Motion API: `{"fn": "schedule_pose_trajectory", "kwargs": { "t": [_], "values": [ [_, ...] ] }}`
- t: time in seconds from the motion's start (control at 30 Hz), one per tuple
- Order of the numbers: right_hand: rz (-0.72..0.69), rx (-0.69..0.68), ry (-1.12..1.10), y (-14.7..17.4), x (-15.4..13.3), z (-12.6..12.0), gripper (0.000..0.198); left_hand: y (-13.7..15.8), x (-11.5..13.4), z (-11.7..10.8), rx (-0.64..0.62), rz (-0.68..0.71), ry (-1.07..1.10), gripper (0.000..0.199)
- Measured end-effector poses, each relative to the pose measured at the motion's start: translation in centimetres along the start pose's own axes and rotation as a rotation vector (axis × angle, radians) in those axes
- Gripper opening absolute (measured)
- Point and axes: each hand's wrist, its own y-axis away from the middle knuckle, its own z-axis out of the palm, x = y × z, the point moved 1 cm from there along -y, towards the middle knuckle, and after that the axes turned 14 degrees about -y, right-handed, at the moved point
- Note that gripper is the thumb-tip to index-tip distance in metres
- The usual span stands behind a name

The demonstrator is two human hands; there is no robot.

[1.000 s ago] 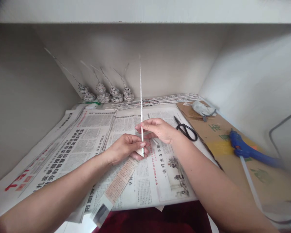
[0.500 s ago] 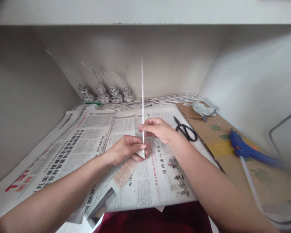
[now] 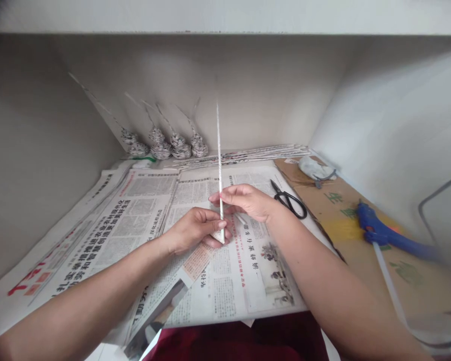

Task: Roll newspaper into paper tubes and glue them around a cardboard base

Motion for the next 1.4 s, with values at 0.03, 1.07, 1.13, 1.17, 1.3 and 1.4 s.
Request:
{"fn": "schedule_pose_trajectory", "kwargs": {
  "t": [0.03,1.07,1.13,1.17,1.3,1.4],
  "values": [
    [0.003,-0.005,0.009,-0.03,0.06,0.03,0.027,-0.02,-0.01,-0.01,-0.002,0.003,-0.002,0.029],
    [-0.041,0.097,-0.02,-0.03,0.07,0.21,0.023,-0.21,-0.37,0.3,-0.009,0.008,0.005,0.031],
    [-0.055,0.111,-0.033,-0.02,0.08,0.23,0.024,-0.22,-0.34,0.29,-0.016,0.029,-0.001,0.031],
    [-0.054,0.093,-0.036,0.0,0.08,0.26,0.025,-0.22,-0.31,0.28,-0.012,0.034,-0.001,0.032],
    [-0.048,0.065,-0.021,-0.04,0.09,0.31,0.025,-0.1,-0.17,0.35,-0.005,0.017,-0.002,0.033],
    [-0.107,0.179,-0.04,-0.09,0.04,0.12,0.023,-0.03,-0.15,0.41,-0.015,-0.014,-0.005,0.034]
  ]
}}
